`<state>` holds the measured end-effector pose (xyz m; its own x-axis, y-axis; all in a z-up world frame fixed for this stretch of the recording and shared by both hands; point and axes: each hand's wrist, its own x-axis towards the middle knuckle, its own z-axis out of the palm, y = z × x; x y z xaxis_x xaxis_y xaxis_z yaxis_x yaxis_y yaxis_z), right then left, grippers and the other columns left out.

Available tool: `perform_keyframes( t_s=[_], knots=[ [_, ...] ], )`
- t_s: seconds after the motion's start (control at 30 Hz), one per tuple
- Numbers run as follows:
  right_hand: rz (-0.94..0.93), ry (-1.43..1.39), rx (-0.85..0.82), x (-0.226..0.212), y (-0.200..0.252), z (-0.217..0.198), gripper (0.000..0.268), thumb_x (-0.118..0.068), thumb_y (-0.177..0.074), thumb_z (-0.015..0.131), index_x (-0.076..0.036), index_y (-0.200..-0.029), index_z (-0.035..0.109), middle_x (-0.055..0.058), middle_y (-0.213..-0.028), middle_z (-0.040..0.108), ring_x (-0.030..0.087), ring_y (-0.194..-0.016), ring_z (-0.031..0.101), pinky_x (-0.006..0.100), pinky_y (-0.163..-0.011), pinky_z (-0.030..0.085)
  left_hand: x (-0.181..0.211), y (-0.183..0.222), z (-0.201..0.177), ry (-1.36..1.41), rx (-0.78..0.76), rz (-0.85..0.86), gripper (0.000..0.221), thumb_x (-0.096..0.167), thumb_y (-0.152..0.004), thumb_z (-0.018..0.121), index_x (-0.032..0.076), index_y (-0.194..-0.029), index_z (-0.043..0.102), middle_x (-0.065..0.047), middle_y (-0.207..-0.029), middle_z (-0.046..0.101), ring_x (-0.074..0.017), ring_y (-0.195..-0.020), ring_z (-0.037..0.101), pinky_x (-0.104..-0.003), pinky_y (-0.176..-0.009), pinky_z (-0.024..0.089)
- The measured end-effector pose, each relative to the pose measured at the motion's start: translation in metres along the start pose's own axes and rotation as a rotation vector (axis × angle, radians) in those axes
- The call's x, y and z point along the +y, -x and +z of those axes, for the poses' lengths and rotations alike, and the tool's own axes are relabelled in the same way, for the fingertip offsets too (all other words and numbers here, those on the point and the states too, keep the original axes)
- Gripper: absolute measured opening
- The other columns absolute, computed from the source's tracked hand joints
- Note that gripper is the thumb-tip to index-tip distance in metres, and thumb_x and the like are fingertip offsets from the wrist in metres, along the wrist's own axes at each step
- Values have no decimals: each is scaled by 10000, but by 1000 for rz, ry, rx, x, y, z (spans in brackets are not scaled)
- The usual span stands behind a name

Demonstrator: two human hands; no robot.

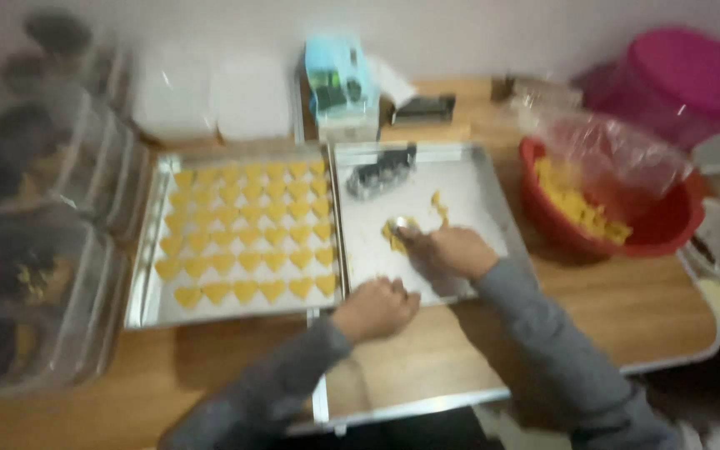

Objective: Using a spoon to fill a heart-shaped cookie cutter with dough and placing the formed cookies onto a baking tray.

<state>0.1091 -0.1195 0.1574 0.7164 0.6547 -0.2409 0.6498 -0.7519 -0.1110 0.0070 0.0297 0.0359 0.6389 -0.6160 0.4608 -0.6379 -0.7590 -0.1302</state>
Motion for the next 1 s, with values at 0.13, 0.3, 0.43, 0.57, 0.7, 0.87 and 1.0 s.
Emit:
perform_keyframes(
  t_s=[0.13, 0.3, 0.43, 0.57, 0.7, 0.87, 1.0],
  knots=[
    [30, 40, 15, 8, -11, 15, 476, -310, -956, 506, -420, -1412, 587, 195, -985, 773, 418, -963, 750, 544, -837, 598, 0, 1, -2, 21, 62, -2, 176, 213, -865, 554, 108, -791, 673, -159, -651, 675, -299, -534, 699, -385, -493, 556],
    [99, 30, -5, 9, -14, 11, 387, -360, -975, 569, -461, -1340, 650, 114, -995, 782, 361, -975, 751, 506, -849, 599, -3, -1, -6, -14, 34, -8, 255, 265, -931, 537, 110, -801, 692, -169, -694, 700, -302, -560, 708, -383, -463, 541],
    [122, 21, -15, 6, -11, 12, 394, -271, -968, 562, -417, -1313, 684, 94, -999, 785, 345, -991, 750, 499, -861, 592, -2, 3, -2, -25, 60, -20, 274, 302, -936, 531, 115, -815, 690, -165, -706, 696, -315, -570, 705, -401, -473, 544],
    [111, -5, -15, 9, -12, 11, 355, -320, -977, 572, -397, -1302, 693, 108, -1027, 778, 352, -1012, 741, 499, -881, 584, -7, 3, -6, -17, 59, -14, 277, 309, -932, 536, 114, -810, 691, -153, -698, 683, -306, -569, 692, -384, -472, 529],
    [91, -55, -3, 0, -5, 2, 339, -345, -998, 559, -328, -1299, 713, 150, -1035, 775, 392, -1000, 738, 529, -881, 573, -7, 2, -15, -52, 97, 12, 272, 281, -943, 530, 122, -765, 661, -138, -662, 652, -282, -536, 659, -347, -454, 498],
    [89, -49, -3, 6, -9, 7, 346, -317, -991, 567, -345, -1306, 708, 126, -1053, 779, 366, -991, 743, 513, -873, 579, -7, 2, -22, -21, 95, 11, 277, 266, -953, 537, 114, -771, 680, -128, -647, 643, -263, -525, 641, -334, -458, 492],
    [78, -81, 2, 4, -3, 1, 336, -317, -992, 590, -280, -1298, 722, 132, -1072, 782, 354, -987, 747, 500, -870, 579, -7, 1, -26, -27, 102, 6, 252, 284, -931, 580, 119, -765, 675, -113, -624, 625, -251, -519, 629, -323, -450, 473]
  ],
)
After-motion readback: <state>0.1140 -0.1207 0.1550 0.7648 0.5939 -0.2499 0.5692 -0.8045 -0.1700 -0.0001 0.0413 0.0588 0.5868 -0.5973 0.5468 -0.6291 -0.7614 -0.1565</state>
